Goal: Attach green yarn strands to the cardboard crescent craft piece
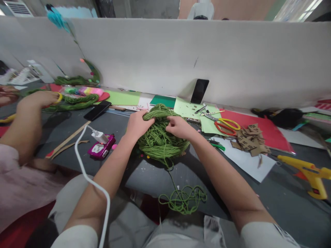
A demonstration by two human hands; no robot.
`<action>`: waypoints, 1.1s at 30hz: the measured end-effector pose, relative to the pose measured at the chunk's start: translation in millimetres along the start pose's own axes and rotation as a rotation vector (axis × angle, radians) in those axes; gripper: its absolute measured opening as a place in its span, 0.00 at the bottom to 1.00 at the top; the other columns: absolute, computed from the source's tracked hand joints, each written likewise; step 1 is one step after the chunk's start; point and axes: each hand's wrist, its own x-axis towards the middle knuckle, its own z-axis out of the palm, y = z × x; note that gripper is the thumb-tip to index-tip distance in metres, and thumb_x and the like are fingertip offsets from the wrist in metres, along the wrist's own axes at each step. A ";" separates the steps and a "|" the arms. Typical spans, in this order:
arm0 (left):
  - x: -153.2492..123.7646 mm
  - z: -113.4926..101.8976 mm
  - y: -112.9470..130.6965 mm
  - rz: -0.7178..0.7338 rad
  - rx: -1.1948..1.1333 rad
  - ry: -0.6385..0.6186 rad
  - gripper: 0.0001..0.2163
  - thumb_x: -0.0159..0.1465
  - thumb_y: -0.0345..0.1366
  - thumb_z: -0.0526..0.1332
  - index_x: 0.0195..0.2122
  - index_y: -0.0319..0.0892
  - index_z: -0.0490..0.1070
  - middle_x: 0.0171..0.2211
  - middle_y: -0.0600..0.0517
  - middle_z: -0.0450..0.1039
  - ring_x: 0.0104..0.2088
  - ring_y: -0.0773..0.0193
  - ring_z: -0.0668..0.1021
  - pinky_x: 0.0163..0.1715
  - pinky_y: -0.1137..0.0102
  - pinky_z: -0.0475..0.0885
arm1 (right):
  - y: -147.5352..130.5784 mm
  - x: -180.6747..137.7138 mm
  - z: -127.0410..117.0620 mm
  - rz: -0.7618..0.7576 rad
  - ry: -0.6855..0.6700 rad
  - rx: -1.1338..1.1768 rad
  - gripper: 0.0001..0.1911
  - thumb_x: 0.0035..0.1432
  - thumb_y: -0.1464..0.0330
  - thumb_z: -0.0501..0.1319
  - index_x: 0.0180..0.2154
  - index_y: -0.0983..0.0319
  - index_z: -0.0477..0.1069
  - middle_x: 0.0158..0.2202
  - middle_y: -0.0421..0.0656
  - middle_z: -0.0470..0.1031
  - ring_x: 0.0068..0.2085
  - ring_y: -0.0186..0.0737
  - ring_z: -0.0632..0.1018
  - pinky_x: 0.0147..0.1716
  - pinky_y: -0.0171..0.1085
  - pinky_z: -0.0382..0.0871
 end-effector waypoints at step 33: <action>-2.8 2.6 5.9 0.062 -0.054 0.031 0.08 0.59 0.40 0.64 0.34 0.42 0.79 0.31 0.51 0.79 0.33 0.59 0.77 0.37 0.68 0.67 | 3.7 9.0 21.5 -0.001 0.022 -0.182 0.21 0.60 0.73 0.60 0.54 0.67 0.78 0.40 0.47 0.83 0.38 0.41 0.80 0.41 0.35 0.71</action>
